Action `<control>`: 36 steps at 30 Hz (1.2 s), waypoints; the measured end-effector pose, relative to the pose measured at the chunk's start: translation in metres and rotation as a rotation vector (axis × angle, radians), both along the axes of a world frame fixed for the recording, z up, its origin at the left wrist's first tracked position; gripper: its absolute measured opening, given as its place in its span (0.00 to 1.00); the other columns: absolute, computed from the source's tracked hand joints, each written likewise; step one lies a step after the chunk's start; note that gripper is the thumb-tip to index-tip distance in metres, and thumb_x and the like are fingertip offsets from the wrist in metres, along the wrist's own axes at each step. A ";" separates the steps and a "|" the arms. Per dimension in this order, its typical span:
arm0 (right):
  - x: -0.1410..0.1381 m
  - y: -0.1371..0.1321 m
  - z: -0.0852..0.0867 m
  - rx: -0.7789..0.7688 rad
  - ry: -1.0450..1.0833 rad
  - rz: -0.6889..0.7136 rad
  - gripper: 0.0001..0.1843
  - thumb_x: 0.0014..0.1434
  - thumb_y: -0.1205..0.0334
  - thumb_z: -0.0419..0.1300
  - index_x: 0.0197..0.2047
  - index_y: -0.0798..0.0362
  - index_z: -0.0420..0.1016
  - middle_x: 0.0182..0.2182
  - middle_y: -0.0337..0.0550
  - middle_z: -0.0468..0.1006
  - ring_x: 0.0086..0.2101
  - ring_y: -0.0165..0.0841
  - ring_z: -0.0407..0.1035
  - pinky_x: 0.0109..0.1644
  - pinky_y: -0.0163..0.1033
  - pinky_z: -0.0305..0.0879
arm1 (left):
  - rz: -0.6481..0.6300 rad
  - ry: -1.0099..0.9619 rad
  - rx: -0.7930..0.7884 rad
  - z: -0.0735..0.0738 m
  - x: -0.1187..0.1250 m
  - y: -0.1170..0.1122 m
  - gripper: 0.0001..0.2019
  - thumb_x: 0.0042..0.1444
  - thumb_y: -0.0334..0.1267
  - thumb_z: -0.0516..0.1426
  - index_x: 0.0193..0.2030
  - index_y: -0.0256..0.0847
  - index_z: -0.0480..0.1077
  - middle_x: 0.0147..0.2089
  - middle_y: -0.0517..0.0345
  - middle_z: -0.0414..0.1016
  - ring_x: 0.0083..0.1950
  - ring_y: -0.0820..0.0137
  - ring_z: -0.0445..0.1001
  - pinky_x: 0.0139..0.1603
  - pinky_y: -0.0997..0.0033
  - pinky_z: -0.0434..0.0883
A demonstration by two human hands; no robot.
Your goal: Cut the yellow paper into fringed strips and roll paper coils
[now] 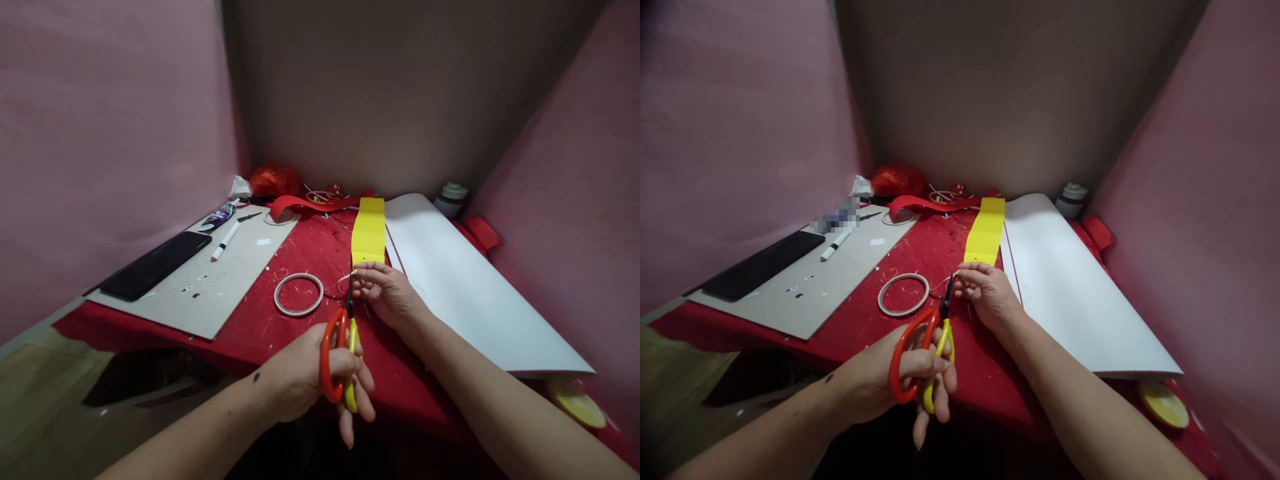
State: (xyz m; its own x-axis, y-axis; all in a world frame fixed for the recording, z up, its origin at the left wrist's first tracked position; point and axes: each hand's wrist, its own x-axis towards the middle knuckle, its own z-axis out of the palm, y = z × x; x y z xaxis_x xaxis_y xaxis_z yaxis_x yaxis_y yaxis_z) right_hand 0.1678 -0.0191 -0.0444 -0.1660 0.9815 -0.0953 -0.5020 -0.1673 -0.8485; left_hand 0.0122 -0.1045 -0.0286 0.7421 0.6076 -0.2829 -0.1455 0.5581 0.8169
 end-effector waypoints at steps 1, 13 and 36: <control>0.000 0.000 0.000 0.002 0.001 -0.002 0.11 0.40 0.70 0.69 0.30 0.58 0.74 0.22 0.40 0.73 0.23 0.28 0.68 0.29 0.35 0.66 | -0.001 0.005 0.003 0.000 0.000 0.000 0.09 0.50 0.32 0.53 0.30 0.27 0.71 0.24 0.42 0.77 0.16 0.65 0.73 0.13 0.78 0.61; -0.002 0.000 0.000 0.031 -0.007 -0.003 0.10 0.42 0.70 0.68 0.29 0.57 0.73 0.22 0.38 0.73 0.22 0.28 0.68 0.29 0.36 0.66 | 0.006 0.130 0.072 0.005 0.001 0.002 0.09 0.52 0.30 0.49 0.29 0.28 0.69 0.23 0.44 0.76 0.15 0.69 0.72 0.16 0.78 0.64; -0.002 -0.001 -0.001 0.053 -0.011 -0.022 0.11 0.41 0.72 0.67 0.31 0.57 0.71 0.21 0.38 0.74 0.21 0.28 0.69 0.28 0.36 0.67 | 0.011 0.063 0.059 -0.001 0.001 0.002 0.14 0.58 0.38 0.50 0.26 0.31 0.66 0.18 0.52 0.72 0.11 0.70 0.69 0.11 0.79 0.60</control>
State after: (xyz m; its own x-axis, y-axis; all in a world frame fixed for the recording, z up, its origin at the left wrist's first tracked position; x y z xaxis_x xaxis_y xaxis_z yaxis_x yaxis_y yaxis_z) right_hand 0.1657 -0.0197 -0.0454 -0.1436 0.9886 -0.0449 -0.4959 -0.1112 -0.8612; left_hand 0.0131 -0.1025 -0.0298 0.7172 0.6325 -0.2927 -0.0981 0.5074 0.8561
